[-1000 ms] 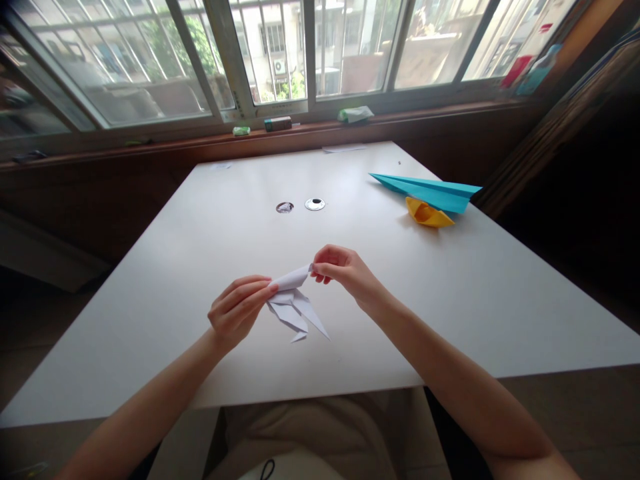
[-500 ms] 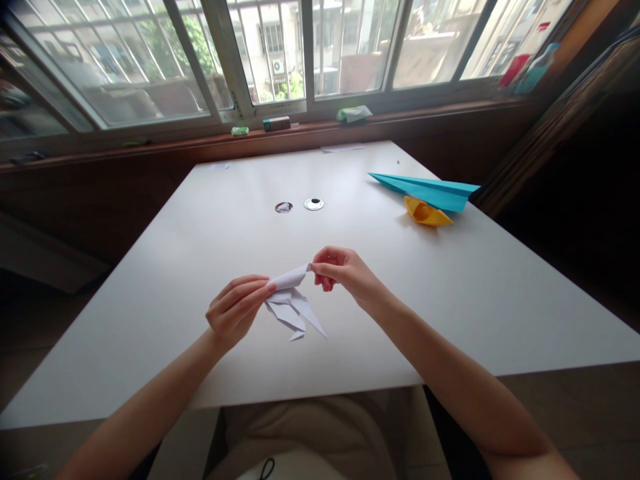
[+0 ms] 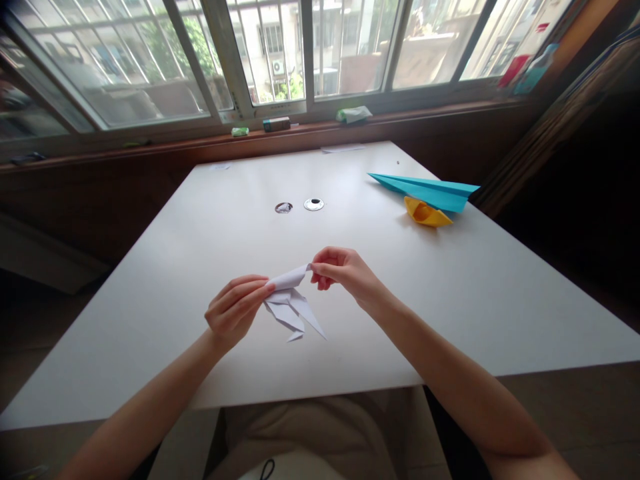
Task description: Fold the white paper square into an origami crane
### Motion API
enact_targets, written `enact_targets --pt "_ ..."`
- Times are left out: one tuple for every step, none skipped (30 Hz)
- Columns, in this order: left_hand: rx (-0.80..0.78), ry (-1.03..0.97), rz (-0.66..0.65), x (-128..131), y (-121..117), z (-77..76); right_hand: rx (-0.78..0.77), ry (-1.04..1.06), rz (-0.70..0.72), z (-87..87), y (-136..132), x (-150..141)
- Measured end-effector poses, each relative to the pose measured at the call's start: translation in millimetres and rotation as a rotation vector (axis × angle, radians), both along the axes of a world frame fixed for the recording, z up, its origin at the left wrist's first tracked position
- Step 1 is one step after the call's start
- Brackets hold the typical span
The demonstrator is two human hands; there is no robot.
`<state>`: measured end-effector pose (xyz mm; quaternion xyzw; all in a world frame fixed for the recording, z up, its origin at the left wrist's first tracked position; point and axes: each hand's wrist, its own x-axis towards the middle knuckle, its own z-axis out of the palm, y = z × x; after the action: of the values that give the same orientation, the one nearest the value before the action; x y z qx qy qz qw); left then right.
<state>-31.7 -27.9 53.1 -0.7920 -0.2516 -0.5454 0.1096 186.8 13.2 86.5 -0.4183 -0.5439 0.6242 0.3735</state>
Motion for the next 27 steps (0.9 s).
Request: enact_targets --pt "-0.002 0.0 0.002 -0.2 0.1 -0.1 -0.003 -0.004 -0.003 -0.1 -0.1 0.2" --pt "-0.004 -0.001 0.003 -0.3 0.1 -0.3 -0.006 -0.007 -0.007 -0.1 -0.1 0.4" --pt "-0.006 -0.003 0.001 -0.5 0.2 -0.5 -0.007 -0.009 -0.01 0.0 -0.2 0.6" --pt "-0.004 -0.006 -0.003 -0.7 0.3 -0.6 -0.005 -0.007 -0.011 0.1 -0.3 0.6" --pt "-0.001 -0.007 -0.01 -0.8 0.4 -0.8 -0.002 -0.005 -0.01 0.4 -0.3 0.7" --pt "0.003 -0.007 -0.016 -0.9 0.5 -0.9 0.0 -0.001 -0.01 0.8 -0.3 0.6" --pt "0.007 -0.007 -0.022 -1.0 0.6 -0.9 0.001 0.003 -0.009 1.4 -0.3 0.6" --pt "0.009 -0.005 -0.027 -1.0 0.7 -0.8 -0.003 0.007 -0.008 2.2 -0.3 0.5" --pt "0.01 -0.004 -0.028 -1.0 0.8 -0.6 -0.012 0.009 -0.007 3.0 -0.4 0.5" --pt "0.011 -0.008 -0.027 -0.7 0.8 -0.3 -0.025 0.01 -0.006 3.9 -0.4 0.6" --pt "0.01 -0.015 -0.025 -0.4 1.0 -0.1 -0.038 0.009 -0.006 4.6 -0.6 0.7" --pt "0.01 -0.026 -0.023 0.1 1.1 0.1 -0.049 0.008 -0.004 5.2 -0.7 0.9" --pt "0.01 -0.041 -0.02 0.6 1.3 0.2 -0.057 0.009 -0.004 5.6 -0.8 1.2" --pt "0.009 -0.057 -0.017 1.2 1.6 0.1 -0.061 0.011 -0.005 5.7 -0.8 1.4" --pt "0.006 -0.071 -0.015 1.7 1.8 0.0 -0.061 0.016 -0.008 5.7 -0.8 1.7" --pt "0.002 -0.082 -0.012 2.3 2.1 -0.2 -0.058 0.022 -0.012 5.5 -0.8 1.8" --pt "-0.003 -0.09 -0.009 2.7 2.2 -0.4 -0.054 0.026 -0.016 5.3 -0.7 1.9" --pt "-0.006 -0.095 -0.008 3.1 2.3 -0.4 -0.051 0.03 -0.02 5.1 -0.6 2.0" --pt "-0.007 -0.097 -0.008 3.4 2.3 -0.3 -0.049 0.032 -0.023 4.9 -0.5 2.0" --pt "-0.007 -0.099 -0.007 3.7 2.3 0.0 -0.048 0.032 -0.022 4.7 -0.4 2.0" --pt "-0.006 -0.101 -0.005 3.9 2.1 0.3 -0.048 0.034 -0.02 4.4 -0.3 2.1" --pt "-0.008 -0.103 -0.003 4.0 2.0 0.6 -0.047 0.037 -0.017 4.0 -0.1 2.3" --pt "-0.012 -0.106 -0.001 4.0 2.0 0.8 -0.045 0.043 -0.015 3.4 0.0 2.7" --pt "-0.016 -0.11 0.001 4.0 2.0 0.8 -0.041 0.052 -0.011 2.7 0.2 3.3" --pt "-0.02 -0.117 0.004 4.0 2.1 0.6 -0.037 0.063 -0.007 1.9 0.4 3.9" --pt "-0.021 -0.124 0.004 3.9 2.4 0.1 -0.034 0.076 -0.001 1.1 0.6 4.7" --pt "-0.021 -0.134 0.004 3.8 2.9 -0.6 -0.033 0.09 0.006 0.4 0.9 5.3"
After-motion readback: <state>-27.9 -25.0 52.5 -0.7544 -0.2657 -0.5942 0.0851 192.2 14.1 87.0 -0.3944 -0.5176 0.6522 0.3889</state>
